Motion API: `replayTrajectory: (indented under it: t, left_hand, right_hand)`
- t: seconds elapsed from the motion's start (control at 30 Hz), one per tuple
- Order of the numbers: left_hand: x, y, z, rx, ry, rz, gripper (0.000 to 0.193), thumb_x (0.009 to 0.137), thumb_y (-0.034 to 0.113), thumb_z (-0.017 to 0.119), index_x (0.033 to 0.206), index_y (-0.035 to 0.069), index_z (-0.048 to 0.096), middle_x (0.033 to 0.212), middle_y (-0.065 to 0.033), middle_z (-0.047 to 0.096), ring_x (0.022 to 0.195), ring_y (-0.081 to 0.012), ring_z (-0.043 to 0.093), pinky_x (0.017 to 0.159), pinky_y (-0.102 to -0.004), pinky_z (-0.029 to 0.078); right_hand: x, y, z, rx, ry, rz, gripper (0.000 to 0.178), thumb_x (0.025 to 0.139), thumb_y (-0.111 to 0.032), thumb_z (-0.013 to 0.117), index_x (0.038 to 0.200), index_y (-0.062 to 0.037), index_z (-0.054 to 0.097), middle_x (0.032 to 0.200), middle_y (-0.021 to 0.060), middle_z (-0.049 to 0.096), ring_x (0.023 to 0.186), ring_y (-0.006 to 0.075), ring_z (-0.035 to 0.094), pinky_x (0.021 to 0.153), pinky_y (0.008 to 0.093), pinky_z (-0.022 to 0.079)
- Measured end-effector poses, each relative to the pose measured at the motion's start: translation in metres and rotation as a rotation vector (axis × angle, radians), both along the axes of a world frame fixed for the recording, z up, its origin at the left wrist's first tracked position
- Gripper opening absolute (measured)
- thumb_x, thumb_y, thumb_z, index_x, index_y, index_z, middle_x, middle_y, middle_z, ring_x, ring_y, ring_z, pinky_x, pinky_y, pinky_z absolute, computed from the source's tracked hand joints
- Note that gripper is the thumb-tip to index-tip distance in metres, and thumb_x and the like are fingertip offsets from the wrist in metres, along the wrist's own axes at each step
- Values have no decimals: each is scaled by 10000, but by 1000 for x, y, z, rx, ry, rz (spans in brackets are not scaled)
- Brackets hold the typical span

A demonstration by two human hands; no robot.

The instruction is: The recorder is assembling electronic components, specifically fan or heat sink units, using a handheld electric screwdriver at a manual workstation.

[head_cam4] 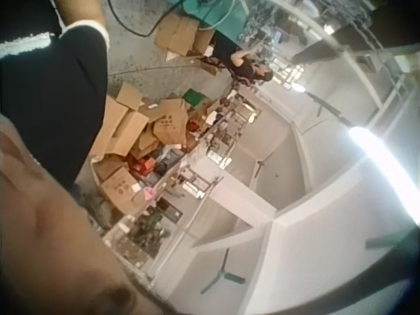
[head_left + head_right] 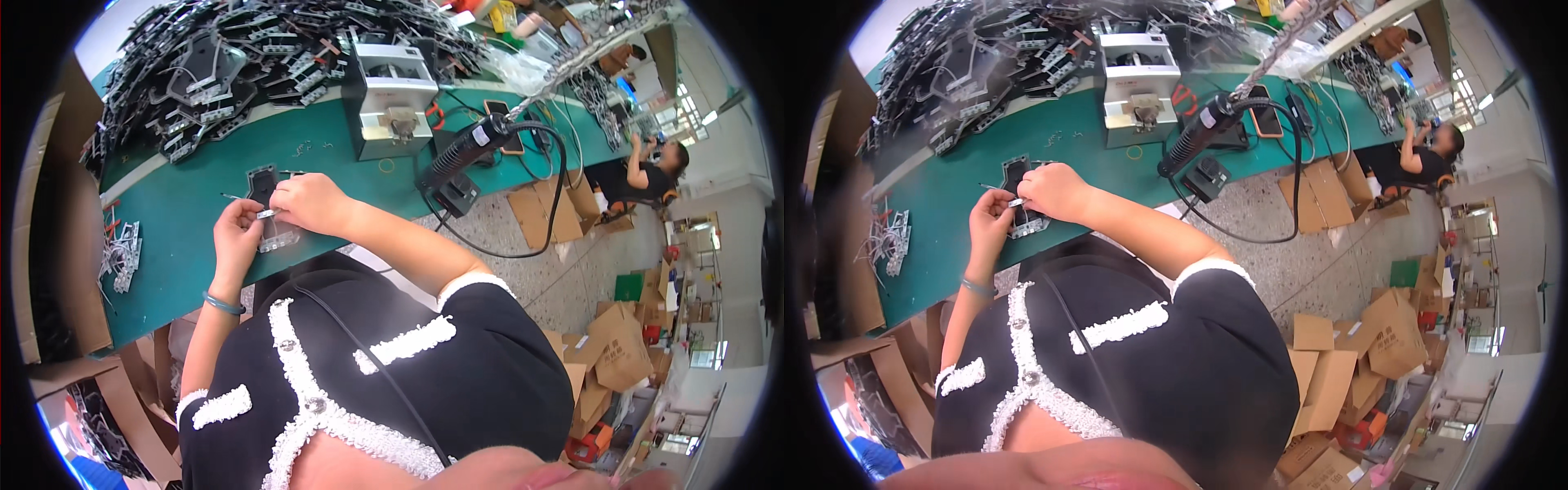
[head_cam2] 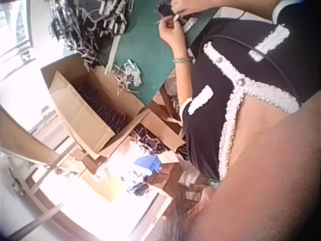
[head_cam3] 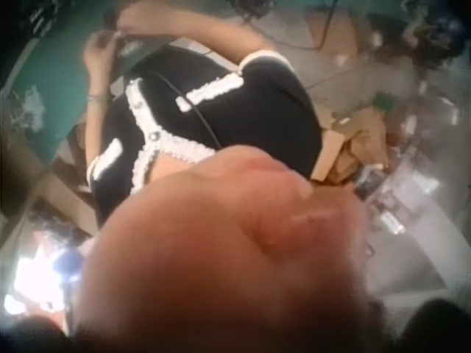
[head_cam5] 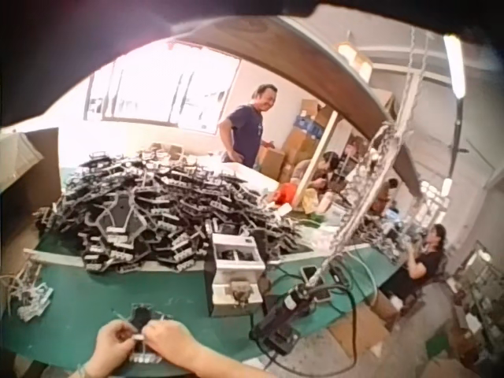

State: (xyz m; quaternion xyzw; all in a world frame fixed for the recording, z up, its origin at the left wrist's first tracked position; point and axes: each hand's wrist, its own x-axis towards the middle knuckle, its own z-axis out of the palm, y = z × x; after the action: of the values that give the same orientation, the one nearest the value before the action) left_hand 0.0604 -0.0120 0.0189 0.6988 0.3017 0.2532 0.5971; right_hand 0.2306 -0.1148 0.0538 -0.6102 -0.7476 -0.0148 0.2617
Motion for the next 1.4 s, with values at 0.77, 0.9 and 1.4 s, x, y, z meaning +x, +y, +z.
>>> replayTrajectory:
  t: [0.77,0.9,1.4]
  left_hand:
    - [-17,-4,6,575,-134,-171,244,852,49,632,1082,99,698,960,-70,622,861,-225,603,752,-319,497]
    - [-18,-10,3,851,-94,-115,218,851,48,617,1049,95,697,954,-80,613,893,-250,595,776,-348,491]
    - [-9,-23,-2,814,-81,52,183,811,96,690,994,84,693,891,-81,649,849,-261,613,758,-355,504]
  right_hand:
    - [-9,-21,-24,86,288,-96,298,642,-164,837,871,-47,687,940,64,628,875,245,568,764,346,465]
    - [-5,-17,-25,80,270,-53,245,654,-150,827,839,-54,698,932,60,630,864,233,565,747,336,460]
    - [-2,-9,-29,145,288,-94,129,675,-124,797,772,-94,718,828,12,626,805,214,555,703,332,448]
